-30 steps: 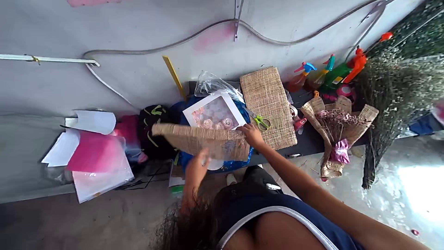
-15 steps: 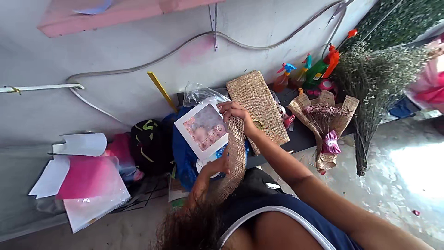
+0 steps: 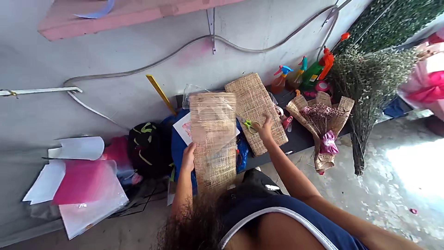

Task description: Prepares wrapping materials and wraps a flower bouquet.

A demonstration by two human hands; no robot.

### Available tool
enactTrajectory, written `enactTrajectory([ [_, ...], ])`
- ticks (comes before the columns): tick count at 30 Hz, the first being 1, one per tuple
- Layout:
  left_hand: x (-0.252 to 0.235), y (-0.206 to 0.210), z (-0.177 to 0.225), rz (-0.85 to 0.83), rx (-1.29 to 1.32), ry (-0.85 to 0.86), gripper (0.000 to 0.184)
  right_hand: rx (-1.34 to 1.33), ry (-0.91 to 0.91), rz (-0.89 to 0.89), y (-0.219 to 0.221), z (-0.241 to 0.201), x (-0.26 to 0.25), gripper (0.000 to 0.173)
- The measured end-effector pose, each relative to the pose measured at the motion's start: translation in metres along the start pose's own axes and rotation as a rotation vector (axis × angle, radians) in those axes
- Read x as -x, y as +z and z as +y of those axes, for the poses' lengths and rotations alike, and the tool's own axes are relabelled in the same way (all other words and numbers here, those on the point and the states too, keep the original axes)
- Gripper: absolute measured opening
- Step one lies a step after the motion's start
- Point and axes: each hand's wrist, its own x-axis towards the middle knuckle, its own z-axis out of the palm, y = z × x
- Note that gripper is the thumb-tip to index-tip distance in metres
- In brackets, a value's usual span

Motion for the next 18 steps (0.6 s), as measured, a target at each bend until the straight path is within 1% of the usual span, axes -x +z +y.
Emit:
enactTrajectory([
  [2, -0.015, -0.001, -0.01, 0.116, 0.067, -0.04, 0.041, -0.095, 0.216, -0.364, 0.029, 0.035, 0.019, 0.076],
  [3, -0.021, 0.002, -0.012, 0.165, 0.09, -0.069, 0.04, -0.094, 0.266, -0.515, 0.045, 0.05, 0.024, 0.073],
  [4, -0.026, 0.006, -0.014, 0.201, 0.094, -0.094, 0.04, -0.059, 0.302, -0.611, 0.059, 0.06, 0.03, 0.075],
  [5, -0.031, 0.011, -0.015, 0.23, 0.081, -0.107, 0.04, -0.031, 0.319, -0.637, 0.072, 0.065, 0.035, 0.076],
  [7, -0.037, 0.023, -0.015, 0.267, 0.026, -0.093, 0.038, 0.031, 0.31, -0.607, 0.089, 0.069, 0.036, 0.07],
  [9, -0.039, 0.038, -0.01, 0.274, -0.037, -0.071, 0.039, 0.133, 0.242, -0.61, 0.096, 0.067, 0.035, 0.06],
  [10, -0.039, 0.047, -0.007, 0.255, -0.071, -0.065, 0.041, 0.167, 0.198, -0.63, 0.097, 0.065, 0.036, 0.059],
  [12, -0.041, 0.067, -0.007, 0.196, -0.11, -0.058, 0.051, 0.223, 0.129, -0.684, 0.096, 0.052, 0.041, 0.064],
  [14, -0.047, 0.088, -0.018, 0.191, -0.035, -0.039, 0.054, 0.247, 0.124, -0.712, 0.098, 0.039, 0.045, 0.069],
  [16, -0.049, 0.106, -0.028, 0.153, 0.041, -0.007, 0.057, 0.238, 0.119, -0.705, 0.1, 0.036, 0.044, 0.07],
  [18, -0.053, 0.111, -0.034, 0.1, 0.051, 0.005, 0.068, 0.205, 0.112, -0.684, 0.099, 0.036, 0.037, 0.07],
])
